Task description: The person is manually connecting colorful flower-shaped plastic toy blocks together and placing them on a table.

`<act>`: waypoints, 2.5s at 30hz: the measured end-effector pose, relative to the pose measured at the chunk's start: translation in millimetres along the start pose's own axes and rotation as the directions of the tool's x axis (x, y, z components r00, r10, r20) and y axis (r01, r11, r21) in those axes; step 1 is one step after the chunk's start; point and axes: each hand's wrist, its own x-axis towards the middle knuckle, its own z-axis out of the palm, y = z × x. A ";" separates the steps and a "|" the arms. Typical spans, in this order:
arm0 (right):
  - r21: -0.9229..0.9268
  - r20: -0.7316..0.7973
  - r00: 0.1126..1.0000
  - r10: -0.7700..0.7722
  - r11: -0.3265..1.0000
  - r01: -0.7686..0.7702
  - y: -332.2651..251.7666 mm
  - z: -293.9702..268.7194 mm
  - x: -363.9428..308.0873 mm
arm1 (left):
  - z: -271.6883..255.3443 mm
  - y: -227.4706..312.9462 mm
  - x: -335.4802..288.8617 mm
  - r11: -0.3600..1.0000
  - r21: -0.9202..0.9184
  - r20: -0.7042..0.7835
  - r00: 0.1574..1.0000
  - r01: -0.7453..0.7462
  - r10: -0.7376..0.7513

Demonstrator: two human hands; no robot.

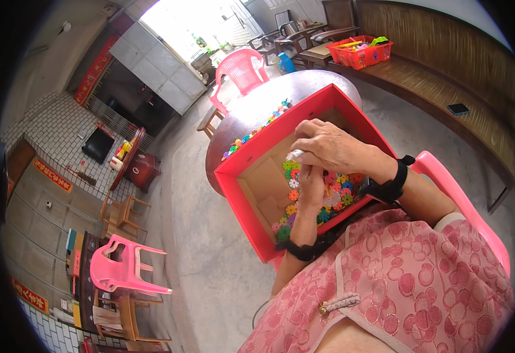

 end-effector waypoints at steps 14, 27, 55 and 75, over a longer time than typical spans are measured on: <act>0.257 0.061 0.988 0.140 0.955 -0.151 18.5 -23.1 -11.9 | 13.5 -2.8 11.4 0.867 0.402 0.067 0.954 -0.294 0.293; 0.290 -0.055 0.893 0.446 0.863 -0.413 10.5 11.5 -1.6 | 8.3 -0.7 5.8 0.890 0.372 -0.007 0.958 -0.264 0.287; 0.516 0.216 0.842 0.494 0.675 -0.528 14.9 -1.6 -9.2 | 15.1 7.1 5.9 0.861 0.393 -0.065 0.925 -0.322 0.375; 0.563 0.165 0.905 0.393 0.715 -0.414 -1.1 -25.4 -9.4 | 18.2 10.4 7.5 0.959 0.230 -0.092 0.978 -0.164 0.189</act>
